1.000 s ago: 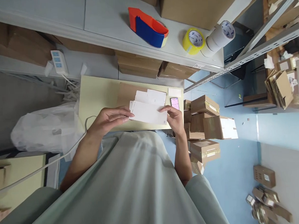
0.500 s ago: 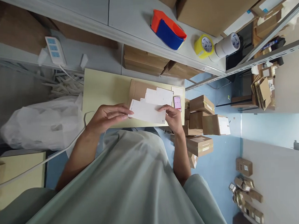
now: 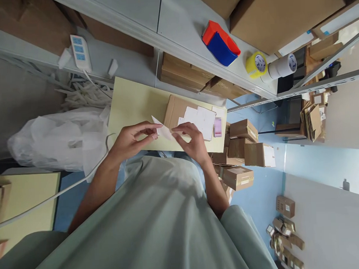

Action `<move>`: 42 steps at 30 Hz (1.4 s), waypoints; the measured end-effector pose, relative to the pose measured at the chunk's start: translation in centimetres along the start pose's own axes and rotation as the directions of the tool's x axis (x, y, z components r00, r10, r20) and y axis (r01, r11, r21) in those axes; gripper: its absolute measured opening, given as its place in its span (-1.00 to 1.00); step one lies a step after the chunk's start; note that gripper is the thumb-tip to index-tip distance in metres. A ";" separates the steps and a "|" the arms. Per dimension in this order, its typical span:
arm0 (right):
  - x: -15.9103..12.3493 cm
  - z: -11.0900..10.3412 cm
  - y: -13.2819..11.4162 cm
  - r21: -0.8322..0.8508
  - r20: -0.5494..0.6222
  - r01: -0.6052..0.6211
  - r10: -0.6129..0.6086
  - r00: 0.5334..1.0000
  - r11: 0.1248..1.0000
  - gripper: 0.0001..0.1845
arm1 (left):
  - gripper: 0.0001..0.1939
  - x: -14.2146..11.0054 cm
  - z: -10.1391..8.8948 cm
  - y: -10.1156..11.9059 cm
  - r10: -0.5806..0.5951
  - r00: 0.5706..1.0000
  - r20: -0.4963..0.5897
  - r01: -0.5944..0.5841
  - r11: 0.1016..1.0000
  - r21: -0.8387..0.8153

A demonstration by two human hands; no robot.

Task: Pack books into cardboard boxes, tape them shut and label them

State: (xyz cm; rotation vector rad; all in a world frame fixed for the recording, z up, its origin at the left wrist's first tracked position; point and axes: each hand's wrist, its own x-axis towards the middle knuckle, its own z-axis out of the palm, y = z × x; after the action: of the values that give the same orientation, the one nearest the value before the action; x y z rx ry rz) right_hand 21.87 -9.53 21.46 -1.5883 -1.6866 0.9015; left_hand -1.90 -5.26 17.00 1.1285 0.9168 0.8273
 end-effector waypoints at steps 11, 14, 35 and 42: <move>1.7 4.2 -1.5 -0.152 0.051 -0.011 0.019 0.999 0.988 -0.79 | -0.29 -0.2 -0.8 -2.2 0.204 0.976 0.071 -0.212 0.970 0.122; 1.9 4.3 -1.3 -0.192 0.051 -0.014 0.024 0.998 0.981 -0.83 | -0.21 0.0 -0.9 -2.7 0.217 0.973 0.076 -0.225 0.966 0.127; 3.8 3.0 0.5 -0.121 -0.100 -0.190 0.178 0.979 0.974 -0.80 | -0.79 6.1 -0.1 -7.1 -0.008 0.995 -0.102 0.025 0.986 0.165; 4.5 1.6 1.1 -0.068 -0.154 -0.212 0.200 0.968 0.975 -0.74 | -0.81 8.9 -1.6 -9.3 -0.009 0.917 -0.398 0.069 0.988 0.135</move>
State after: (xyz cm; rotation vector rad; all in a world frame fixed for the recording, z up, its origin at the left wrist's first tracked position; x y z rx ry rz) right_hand 20.82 -5.05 19.65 -1.8666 -1.4941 0.8006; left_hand 0.99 1.20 6.17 1.0816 1.3527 0.9892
